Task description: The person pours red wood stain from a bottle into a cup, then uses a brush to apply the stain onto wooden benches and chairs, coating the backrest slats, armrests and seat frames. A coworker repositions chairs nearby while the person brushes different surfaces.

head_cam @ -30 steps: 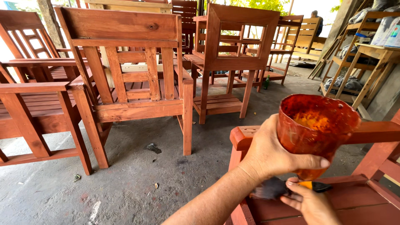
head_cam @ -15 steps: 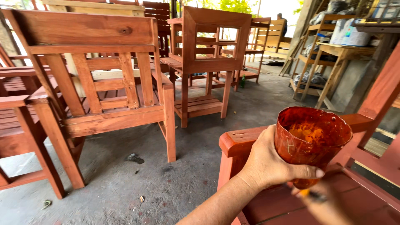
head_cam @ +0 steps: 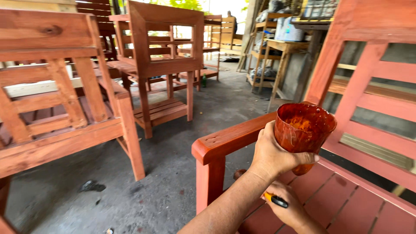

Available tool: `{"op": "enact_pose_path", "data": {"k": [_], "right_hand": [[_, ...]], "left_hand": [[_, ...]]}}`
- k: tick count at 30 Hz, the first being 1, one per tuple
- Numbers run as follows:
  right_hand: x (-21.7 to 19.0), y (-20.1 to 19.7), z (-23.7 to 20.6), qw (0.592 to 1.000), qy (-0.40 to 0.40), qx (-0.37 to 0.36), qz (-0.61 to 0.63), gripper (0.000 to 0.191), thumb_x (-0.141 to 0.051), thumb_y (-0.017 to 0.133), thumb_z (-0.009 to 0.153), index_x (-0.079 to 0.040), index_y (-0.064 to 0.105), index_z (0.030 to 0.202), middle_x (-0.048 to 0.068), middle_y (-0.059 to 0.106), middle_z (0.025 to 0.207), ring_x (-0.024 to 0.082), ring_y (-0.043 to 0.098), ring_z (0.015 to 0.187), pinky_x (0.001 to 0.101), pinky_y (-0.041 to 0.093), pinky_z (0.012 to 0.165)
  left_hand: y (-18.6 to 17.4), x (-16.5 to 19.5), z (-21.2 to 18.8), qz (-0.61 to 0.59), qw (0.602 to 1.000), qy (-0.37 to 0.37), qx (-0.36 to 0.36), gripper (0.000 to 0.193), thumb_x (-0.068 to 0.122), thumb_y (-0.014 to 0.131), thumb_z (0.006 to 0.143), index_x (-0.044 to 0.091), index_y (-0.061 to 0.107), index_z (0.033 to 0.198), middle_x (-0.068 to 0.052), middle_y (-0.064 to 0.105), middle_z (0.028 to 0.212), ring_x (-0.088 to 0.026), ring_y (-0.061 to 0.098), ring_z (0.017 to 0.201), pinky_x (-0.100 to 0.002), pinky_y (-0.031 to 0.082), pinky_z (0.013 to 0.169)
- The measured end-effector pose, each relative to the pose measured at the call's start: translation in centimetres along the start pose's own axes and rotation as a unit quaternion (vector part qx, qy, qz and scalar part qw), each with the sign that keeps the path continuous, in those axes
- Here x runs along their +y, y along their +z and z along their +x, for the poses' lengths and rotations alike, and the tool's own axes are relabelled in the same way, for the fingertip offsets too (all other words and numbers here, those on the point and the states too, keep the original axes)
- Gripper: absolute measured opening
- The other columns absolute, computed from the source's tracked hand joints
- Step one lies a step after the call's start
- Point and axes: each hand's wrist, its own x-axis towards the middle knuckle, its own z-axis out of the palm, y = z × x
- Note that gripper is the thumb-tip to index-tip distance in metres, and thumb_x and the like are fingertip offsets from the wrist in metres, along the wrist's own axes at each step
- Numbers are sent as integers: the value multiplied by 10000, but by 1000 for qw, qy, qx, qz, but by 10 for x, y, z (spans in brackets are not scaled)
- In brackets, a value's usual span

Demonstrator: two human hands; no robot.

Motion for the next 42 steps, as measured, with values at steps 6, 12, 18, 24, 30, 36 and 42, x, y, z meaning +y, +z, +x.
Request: {"op": "enact_pose_path", "data": {"k": [6,12,18,24,30,36,42], "right_hand": [[30,-22,23,978,177,52,-96,117,-130,683,843,-63,720,932,116,749,949,303,740,929,427,568,823],[64,-42,47,957,227,106,-145,268,-160,679,827,-50,666,1071,163,712,1061,314,648,1090,442,536,928],[83,-65,81,964,148,170,-138,481,-207,682,867,-123,546,1321,114,594,1331,286,556,1278,459,467,1054],[104,-83,103,955,91,238,152,579,-252,627,935,-145,409,1460,69,476,1466,234,476,1341,424,415,1105],[147,-106,94,947,159,239,145,450,-220,666,860,-135,565,1290,68,604,1360,225,583,1251,394,490,1051],[162,-141,90,969,182,120,-114,341,-189,704,785,-126,721,1120,66,731,1254,216,689,1160,363,565,998],[127,-155,116,902,57,25,-428,275,-101,605,848,-215,747,1054,-10,640,1355,220,591,1272,340,550,972]], "left_hand": [[25,-18,20,-28,999,18,-22,1149,430,944,484,75,462,1465,-147,534,1424,-283,565,1321,-429,498,1101],[37,-29,49,-32,998,21,-47,1165,438,959,490,66,449,1469,-156,534,1401,-295,557,1320,-443,507,1091],[52,-36,73,-37,998,20,-55,1201,454,959,476,59,431,1480,-154,529,1393,-291,563,1317,-439,524,1075],[58,-44,83,-22,998,42,-31,1177,414,973,463,33,464,1454,-154,559,1379,-285,580,1303,-424,520,1083],[56,-64,56,-158,986,28,-49,1058,373,943,542,29,500,1439,-136,622,1399,-256,638,1323,-394,525,1144],[52,-105,24,-82,993,-81,-40,1095,279,974,528,53,438,1455,-119,589,1355,-243,609,1296,-404,490,1127],[79,-156,1,-32,984,-169,-37,1050,218,950,469,49,462,1383,-115,591,1311,-253,610,1290,-401,496,1114]]}}
